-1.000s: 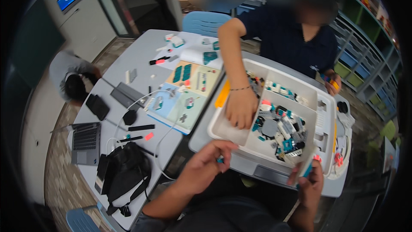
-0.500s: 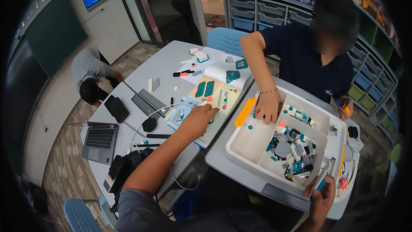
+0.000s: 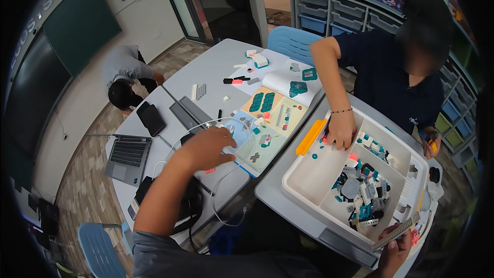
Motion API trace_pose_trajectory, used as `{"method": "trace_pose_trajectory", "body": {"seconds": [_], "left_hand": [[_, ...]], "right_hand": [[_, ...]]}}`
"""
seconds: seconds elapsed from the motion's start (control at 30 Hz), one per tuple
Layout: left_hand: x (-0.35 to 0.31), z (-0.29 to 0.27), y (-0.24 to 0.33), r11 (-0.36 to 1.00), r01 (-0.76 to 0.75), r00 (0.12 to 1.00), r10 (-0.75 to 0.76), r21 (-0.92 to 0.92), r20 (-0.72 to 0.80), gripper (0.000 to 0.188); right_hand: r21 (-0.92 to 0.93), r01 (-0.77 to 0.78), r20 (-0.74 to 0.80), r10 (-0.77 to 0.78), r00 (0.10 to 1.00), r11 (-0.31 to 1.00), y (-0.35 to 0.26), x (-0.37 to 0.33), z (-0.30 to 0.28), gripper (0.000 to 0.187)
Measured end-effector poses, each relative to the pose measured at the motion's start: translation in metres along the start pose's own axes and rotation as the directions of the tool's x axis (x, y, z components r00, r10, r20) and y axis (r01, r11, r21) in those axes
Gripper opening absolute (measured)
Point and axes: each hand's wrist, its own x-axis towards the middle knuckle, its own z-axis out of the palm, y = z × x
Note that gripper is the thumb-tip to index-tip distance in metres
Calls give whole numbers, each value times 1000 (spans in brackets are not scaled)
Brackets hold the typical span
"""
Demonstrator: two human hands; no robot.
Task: The person assembles small plastic building blocks into a structure, selecting pieces from a divided tray and connecting them by hand. The person also briefly handles a black bag and a laptop on the table.
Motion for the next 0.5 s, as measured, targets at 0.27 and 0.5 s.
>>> {"method": "trace_pose_trajectory", "body": {"seconds": [0.27, 0.5], "left_hand": [[34, -57, -179, 896, 444, 895, -444, -14, -39, 26], [145, 32, -291, 733, 627, 661, -680, -263, -318, 66]], "right_hand": [[24, 227, -34, -226, 974, 974, 8, -11, -19, 38], [615, 295, -326, -105, 940, 732, -24, -10, -3, 43]]}}
